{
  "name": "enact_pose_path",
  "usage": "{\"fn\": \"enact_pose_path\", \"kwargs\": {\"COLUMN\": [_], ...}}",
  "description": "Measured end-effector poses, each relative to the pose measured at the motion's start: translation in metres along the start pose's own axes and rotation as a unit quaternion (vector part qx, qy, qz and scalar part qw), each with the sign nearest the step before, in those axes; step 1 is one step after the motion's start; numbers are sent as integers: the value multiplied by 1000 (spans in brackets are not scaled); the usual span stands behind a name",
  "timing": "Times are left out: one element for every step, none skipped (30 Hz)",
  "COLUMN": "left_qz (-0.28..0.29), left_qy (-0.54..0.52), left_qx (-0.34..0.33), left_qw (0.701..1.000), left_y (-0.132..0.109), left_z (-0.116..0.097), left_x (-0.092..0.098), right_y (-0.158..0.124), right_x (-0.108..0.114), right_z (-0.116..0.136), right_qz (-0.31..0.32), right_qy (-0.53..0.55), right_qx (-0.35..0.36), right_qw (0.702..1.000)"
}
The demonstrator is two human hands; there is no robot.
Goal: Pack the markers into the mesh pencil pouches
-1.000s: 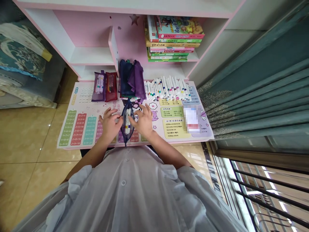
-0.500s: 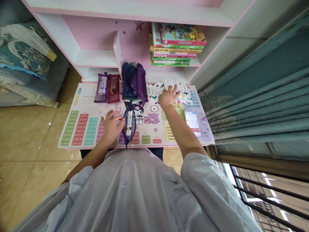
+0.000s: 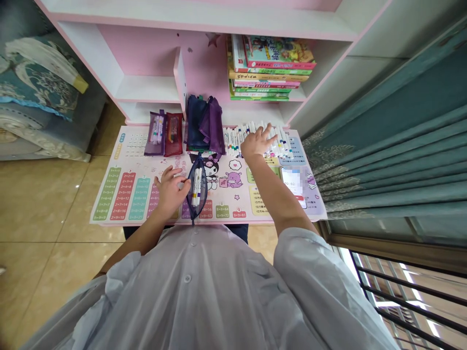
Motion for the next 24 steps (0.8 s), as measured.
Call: {"fn": "enact_pose_path", "kwargs": {"left_qz": [0,0,0,-1,-1,-1,-1,-2,-3,-5,-6,-6,-6,-6,-6,-6,-7,-8,-10,-10,-11,-12,-11,-11], "left_qy": [0,0,0,0,-1,-2,-2,-3,-3,-3,-3,-2,-2,-2,-1,-1,0,0,2,3,5,7,9,11], "left_qx": [-1,-2,-3,-3,-3,-2,-1,0,-1,-3,-5,-7,-7,-7,-7,-7,-6,-6,-4,-2,0,0,0,-1], "left_qw": [1000,1000,1000,1000,1000,1000,1000,1000,1000,1000,1000,1000,1000,1000,1000,1000,1000,1000,1000,1000,1000,1000,1000,1000], "left_y": [0,0,0,0,0,0,0,0,-1,-1,-1,-1,-1,-1,-1,-1,-1,-1,-1,-2,-2,-2,-2,-2], "left_z": [0,1,1,1,1,1,1,1,1,1,0,0,0,0,0,0,0,0,0,0,0,0,0,-1], "left_x": [0,-1,-1,-1,-1,-1,0,0,0,0,0,0,0,0,0,1,1,1,1,2,2,2,2,2], "right_y": [1,1,1,0,-1,-5,-9,-15,-23,-33,-43,-55,-68,-81,-94,-109,-123,-138,-152,-166,-179,-191,-201,-210], "right_x": [1,1,1,1,1,2,4,6,9,11,12,13,13,12,11,11,11,10,10,9,8,8,7,7], "right_z": [0,0,-1,-2,-3,-3,-3,-3,-2,-2,-1,-1,0,1,4,7,10,14,18,21,25,28,31,34], "right_qz": [-2,-1,3,8,10,7,-4,-20,-41,-62,-80,-93,-100,-100,-97,-91,-82,-68,-53,-36,-19,-5,7,17], "right_qy": [-2,-4,-5,-5,-2,5,15,30,50,74,102,132,166,201,236,266,293,313,328,339,345,347,346,342], "right_qx": [1,2,3,5,7,12,20,32,46,59,69,80,91,103,120,139,157,176,192,206,217,224,228,231], "right_qw": [1000,1000,1000,1000,1000,1000,1000,999,997,994,989,984,977,969,960,950,940,931,923,917,913,911,910,911]}}
Point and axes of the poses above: each hand's wrist, its own y-axis towards the middle knuckle, its own x-axis out of the back of the hand, z = x × y, the point moved 8 cm from there along y, towards the middle knuckle, and after that the axes turned 15 degrees about z, right-handed, at the moved point
